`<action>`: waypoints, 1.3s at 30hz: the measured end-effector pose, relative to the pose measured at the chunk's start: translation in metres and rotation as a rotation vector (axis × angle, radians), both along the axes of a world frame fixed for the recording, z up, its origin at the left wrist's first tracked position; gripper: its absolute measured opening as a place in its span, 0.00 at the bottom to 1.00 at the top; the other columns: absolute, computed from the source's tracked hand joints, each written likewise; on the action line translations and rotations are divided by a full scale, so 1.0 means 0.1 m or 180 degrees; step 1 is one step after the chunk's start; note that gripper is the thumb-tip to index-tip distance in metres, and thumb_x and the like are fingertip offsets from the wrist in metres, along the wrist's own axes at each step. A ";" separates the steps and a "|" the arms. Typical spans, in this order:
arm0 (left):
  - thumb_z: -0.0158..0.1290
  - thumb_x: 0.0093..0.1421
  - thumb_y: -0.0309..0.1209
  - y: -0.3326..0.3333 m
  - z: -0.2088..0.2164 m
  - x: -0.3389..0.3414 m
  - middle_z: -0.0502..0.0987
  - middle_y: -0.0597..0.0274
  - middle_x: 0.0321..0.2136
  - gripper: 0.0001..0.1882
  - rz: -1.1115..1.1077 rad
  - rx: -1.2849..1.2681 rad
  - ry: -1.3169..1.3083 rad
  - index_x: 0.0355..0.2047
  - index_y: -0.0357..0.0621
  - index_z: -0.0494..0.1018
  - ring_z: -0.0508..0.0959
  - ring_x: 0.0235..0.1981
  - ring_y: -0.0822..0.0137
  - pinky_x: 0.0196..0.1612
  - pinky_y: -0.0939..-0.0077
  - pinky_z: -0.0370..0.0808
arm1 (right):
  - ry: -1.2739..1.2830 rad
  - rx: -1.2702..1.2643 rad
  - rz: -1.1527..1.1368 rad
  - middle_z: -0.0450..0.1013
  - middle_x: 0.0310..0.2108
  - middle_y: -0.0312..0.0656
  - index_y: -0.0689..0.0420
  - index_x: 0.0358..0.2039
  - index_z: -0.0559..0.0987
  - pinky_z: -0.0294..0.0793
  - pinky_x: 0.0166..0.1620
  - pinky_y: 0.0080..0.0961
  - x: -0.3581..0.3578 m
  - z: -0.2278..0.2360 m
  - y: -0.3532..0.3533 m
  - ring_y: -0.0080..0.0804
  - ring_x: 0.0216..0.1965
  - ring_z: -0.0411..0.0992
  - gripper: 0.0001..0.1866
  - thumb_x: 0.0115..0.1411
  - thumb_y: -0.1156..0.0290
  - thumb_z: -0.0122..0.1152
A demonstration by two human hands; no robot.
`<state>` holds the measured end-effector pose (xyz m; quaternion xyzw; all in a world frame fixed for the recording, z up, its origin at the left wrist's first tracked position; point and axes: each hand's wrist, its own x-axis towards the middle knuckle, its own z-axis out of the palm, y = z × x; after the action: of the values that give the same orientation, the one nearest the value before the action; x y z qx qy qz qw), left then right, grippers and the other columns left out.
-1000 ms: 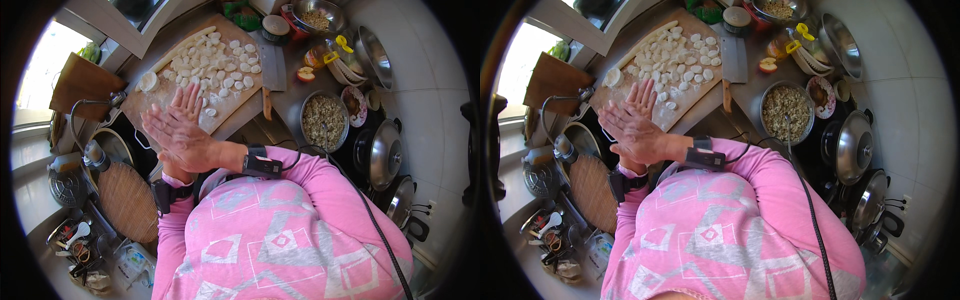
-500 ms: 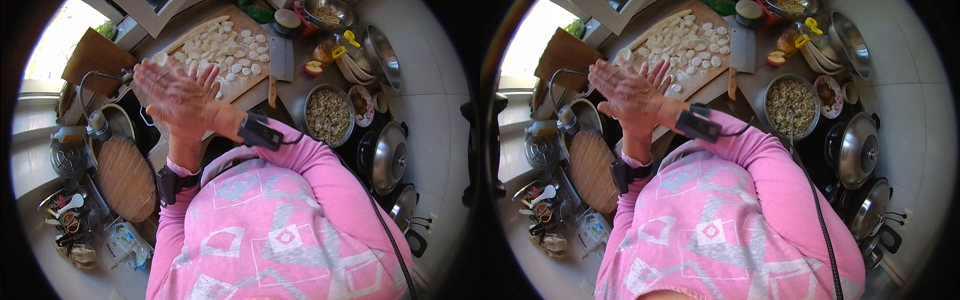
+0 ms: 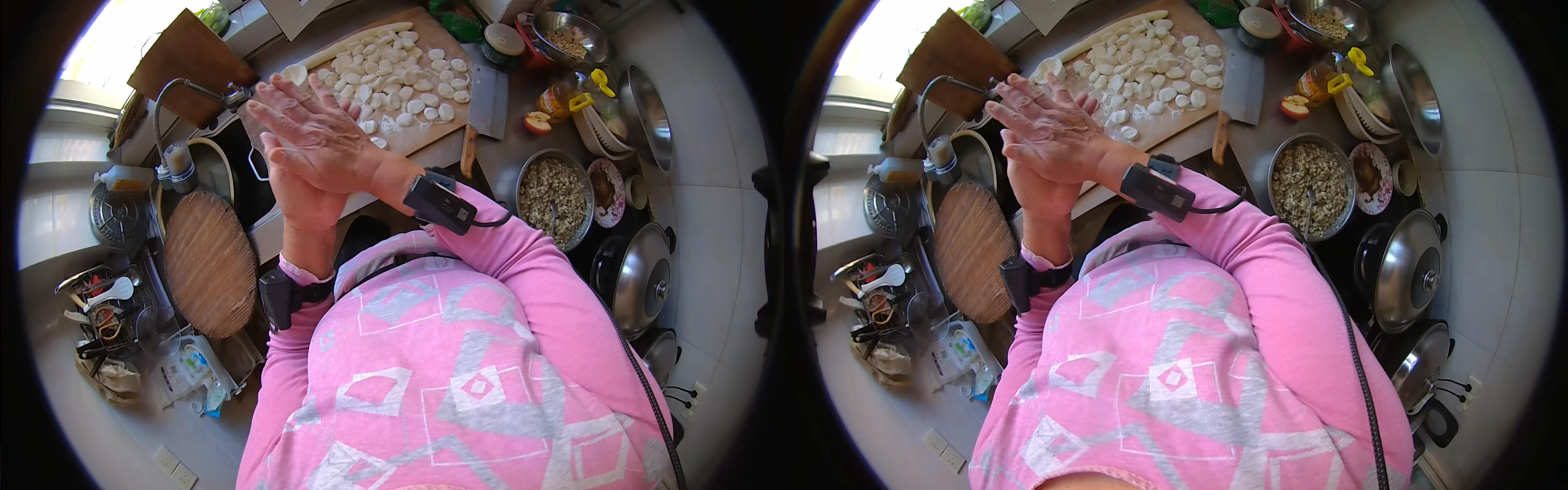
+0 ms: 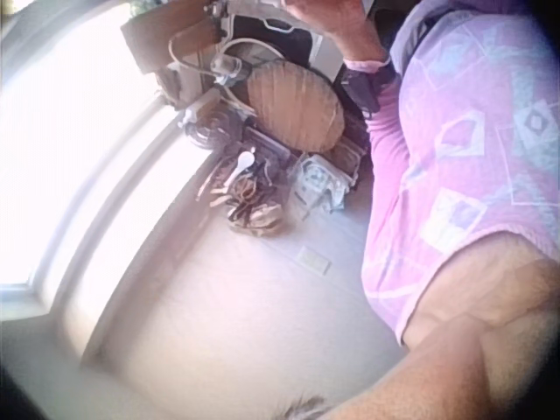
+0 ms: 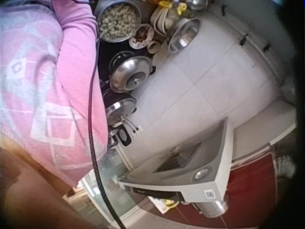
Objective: The person cuts a long dough log into small pieces, then flattens each piece into a round wrapper by hand. They place the finished wrappers on a floured wooden board and continue rolling more dough into logs to repeat the process.
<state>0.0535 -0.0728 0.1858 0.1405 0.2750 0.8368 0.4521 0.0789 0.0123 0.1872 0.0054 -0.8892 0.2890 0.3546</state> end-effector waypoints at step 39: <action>0.54 0.65 0.32 -0.11 -2.02 -1.38 0.77 0.54 0.32 0.14 -0.0101 -0.2739 -0.0641 0.45 0.33 0.74 0.76 0.32 0.59 0.37 0.63 0.76 | -0.1951 -0.3173 -0.0842 0.82 0.35 0.42 0.62 0.46 0.79 0.75 0.41 0.25 -0.02 -1.52 0.65 0.27 0.38 0.79 0.25 0.72 0.53 0.43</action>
<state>-0.0845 -0.0834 -0.0161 -0.1386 0.5508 0.6486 0.5067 0.0771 0.0773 0.0348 -0.3559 -0.7014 0.6130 0.0747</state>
